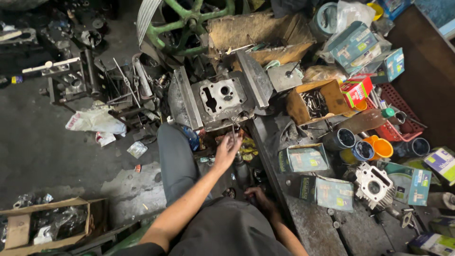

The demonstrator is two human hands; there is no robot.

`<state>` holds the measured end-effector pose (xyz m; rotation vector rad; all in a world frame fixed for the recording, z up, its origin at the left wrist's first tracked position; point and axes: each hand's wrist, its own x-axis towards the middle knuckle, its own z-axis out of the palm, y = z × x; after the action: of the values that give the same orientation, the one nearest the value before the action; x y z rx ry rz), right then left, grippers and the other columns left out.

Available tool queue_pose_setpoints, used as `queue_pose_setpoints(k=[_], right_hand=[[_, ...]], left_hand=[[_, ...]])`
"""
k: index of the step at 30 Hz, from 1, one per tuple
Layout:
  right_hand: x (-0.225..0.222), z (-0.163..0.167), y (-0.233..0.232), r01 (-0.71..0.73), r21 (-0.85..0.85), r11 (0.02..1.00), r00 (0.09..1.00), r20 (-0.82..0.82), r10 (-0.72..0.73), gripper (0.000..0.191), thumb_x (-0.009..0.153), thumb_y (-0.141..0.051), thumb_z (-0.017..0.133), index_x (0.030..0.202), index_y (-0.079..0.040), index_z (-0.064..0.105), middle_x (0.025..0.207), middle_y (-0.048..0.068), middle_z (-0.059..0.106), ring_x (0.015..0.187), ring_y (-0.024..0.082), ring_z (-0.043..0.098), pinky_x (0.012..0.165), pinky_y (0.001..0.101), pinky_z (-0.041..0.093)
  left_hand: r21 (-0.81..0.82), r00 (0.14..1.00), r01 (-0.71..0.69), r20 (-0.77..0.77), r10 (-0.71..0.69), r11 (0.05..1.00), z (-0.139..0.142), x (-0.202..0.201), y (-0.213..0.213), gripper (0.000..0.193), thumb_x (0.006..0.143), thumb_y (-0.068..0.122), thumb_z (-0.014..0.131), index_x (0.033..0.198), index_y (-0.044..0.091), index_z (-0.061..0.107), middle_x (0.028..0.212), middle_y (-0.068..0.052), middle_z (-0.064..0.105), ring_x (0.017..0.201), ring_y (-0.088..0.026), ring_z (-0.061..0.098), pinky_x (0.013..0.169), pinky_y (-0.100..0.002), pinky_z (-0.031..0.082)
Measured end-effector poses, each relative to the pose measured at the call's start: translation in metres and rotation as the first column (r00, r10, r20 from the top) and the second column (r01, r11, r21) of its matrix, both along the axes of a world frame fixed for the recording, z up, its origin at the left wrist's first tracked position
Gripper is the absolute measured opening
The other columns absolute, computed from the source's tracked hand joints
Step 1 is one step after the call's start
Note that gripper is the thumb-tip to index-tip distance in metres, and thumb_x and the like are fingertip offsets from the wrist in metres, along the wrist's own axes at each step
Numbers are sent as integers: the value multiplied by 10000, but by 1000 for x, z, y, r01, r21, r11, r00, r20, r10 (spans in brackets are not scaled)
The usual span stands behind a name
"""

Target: The person sits on the floor of a repair workshop and uses a socket wrench to loosen and remove a part from a small engine assembly clamped in a bench vise, steadying the component with the other hand and working the fastener repeatedly.

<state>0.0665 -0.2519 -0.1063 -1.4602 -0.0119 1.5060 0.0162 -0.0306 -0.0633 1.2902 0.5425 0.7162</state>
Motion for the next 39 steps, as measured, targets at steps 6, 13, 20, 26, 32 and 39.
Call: queue_pose_setpoints(k=[6, 13, 20, 26, 32, 39], right_hand=[[-2, 9, -1, 12, -196, 981, 998, 59, -1, 167, 724, -289, 710, 711, -133, 656, 709, -4, 590, 722, 147, 520, 709, 273, 407], [3, 8, 13, -194, 73, 978, 981, -1, 195, 199, 743, -268, 710, 687, -101, 620, 674, -5, 578, 670, 161, 494, 706, 306, 389], [4, 7, 13, -262, 114, 958, 941, 252, 227, 192, 747, -222, 693, 665, -49, 680, 666, 11, 620, 677, 137, 556, 723, 299, 407], [5, 10, 10, -178, 142, 974, 979, 121, 162, 273, 787, -210, 751, 653, -127, 528, 663, -34, 523, 665, 131, 490, 719, 282, 382], [5, 14, 8, -105, 30, 994, 978, 186, 97, 177, 709, -221, 757, 700, -85, 642, 674, -21, 553, 688, 141, 506, 718, 283, 374], [3, 23, 6, -52, -54, 997, 972, 226, 63, 217, 660, -274, 747, 765, -90, 703, 739, 3, 615, 734, 158, 547, 748, 276, 410]], left_hand=[[-210, 997, -16, 75, 33, 978, 18, 18, 33, 321, 1112, 188, 444, 1239, -45, 625, 1083, -128, 762, 956, -178, 754, 904, -310, 596], [-193, 995, -36, 80, 52, 980, 35, 11, 38, 306, 1059, 153, 546, 1268, -45, 651, 1109, -109, 762, 981, -164, 741, 896, -295, 579], [-214, 999, -45, 18, 50, 976, 63, -2, 38, 325, 950, 134, 713, 1233, -27, 705, 1137, -72, 769, 1034, -118, 727, 938, -252, 559], [-91, 992, -103, -80, 96, 990, 72, -2, 35, 294, 909, 123, 775, 1166, -19, 753, 1119, -54, 782, 1018, -88, 690, 934, -253, 527], [-96, 994, -98, -58, 93, 991, 71, -1, 35, 280, 906, 129, 771, 1157, 6, 755, 1106, -34, 781, 1005, -79, 698, 925, -249, 537], [-212, 995, -98, -26, 95, 972, 70, 0, 35, 290, 897, 108, 773, 1169, 9, 747, 1112, -28, 772, 996, -81, 696, 891, -243, 545]])
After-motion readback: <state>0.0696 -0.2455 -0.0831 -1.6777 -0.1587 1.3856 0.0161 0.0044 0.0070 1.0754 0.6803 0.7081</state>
